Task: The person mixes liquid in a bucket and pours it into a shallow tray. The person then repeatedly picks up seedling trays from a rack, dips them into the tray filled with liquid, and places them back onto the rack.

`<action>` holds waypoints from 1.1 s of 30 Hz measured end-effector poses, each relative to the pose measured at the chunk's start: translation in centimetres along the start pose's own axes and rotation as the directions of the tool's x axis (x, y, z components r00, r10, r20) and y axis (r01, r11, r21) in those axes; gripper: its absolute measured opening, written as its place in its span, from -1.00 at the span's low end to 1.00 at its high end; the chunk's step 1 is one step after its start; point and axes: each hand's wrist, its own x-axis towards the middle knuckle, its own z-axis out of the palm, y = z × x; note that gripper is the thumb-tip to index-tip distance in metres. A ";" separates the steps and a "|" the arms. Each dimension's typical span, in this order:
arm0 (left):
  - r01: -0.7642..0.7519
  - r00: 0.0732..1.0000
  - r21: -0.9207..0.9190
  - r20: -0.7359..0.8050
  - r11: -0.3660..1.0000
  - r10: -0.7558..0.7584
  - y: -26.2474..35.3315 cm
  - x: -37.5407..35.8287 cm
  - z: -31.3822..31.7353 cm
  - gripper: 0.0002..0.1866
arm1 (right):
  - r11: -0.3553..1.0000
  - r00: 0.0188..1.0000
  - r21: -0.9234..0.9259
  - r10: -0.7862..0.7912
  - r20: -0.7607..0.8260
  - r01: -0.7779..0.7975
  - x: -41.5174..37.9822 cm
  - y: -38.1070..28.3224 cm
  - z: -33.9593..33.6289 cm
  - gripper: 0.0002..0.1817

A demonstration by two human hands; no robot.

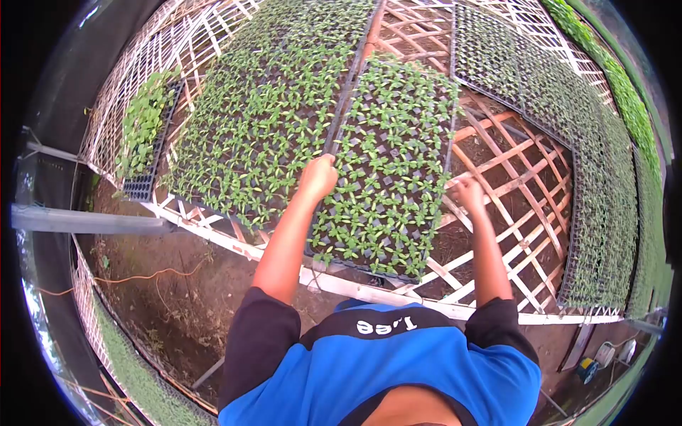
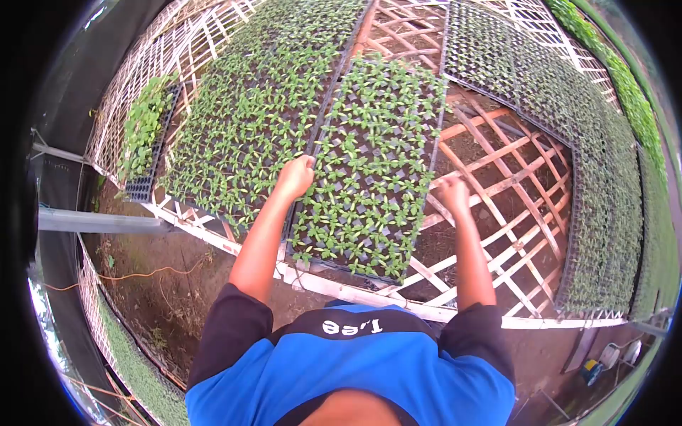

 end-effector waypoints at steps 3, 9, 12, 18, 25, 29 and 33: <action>0.117 0.983 0.155 0.125 0.981 -0.137 -0.1 2.0 1.5 -0.73 | 0.886 0.965 0.398 0.170 0.199 -0.239 -3.8 -2.5 1.6 -0.74; 0.170 0.980 0.176 0.070 0.970 -0.184 -1.0 3.6 2.9 -0.72 | 0.708 0.893 0.545 0.348 0.285 -0.449 -3.7 -3.6 2.3 -0.89; 0.178 0.983 0.083 0.020 0.981 -0.180 -2.0 4.6 2.5 -0.73 | 0.680 0.879 0.557 0.356 0.317 -0.476 -3.4 -4.6 2.2 -0.83; 0.030 0.980 -0.052 -0.193 0.998 -0.040 0.6 3.7 3.3 -0.78 | 0.749 0.993 0.657 0.121 0.000 -0.091 -2.7 -6.9 4.0 -0.70; -0.237 0.870 -0.142 -0.472 0.961 0.145 4.2 2.0 3.1 -0.89 | 0.930 0.900 0.221 -0.190 -0.393 0.293 -3.7 -12.3 2.8 -0.69; -0.267 0.864 -0.228 -0.487 0.936 0.128 5.1 4.7 2.6 -0.87 | 0.889 0.814 0.090 -0.366 -0.451 0.449 -1.7 -14.9 0.2 -0.68; -0.346 0.830 -0.251 -0.532 0.904 0.170 7.1 11.8 1.0 -0.88 | 0.869 0.859 0.271 -0.272 -0.434 0.413 6.3 -16.2 -1.0 -0.67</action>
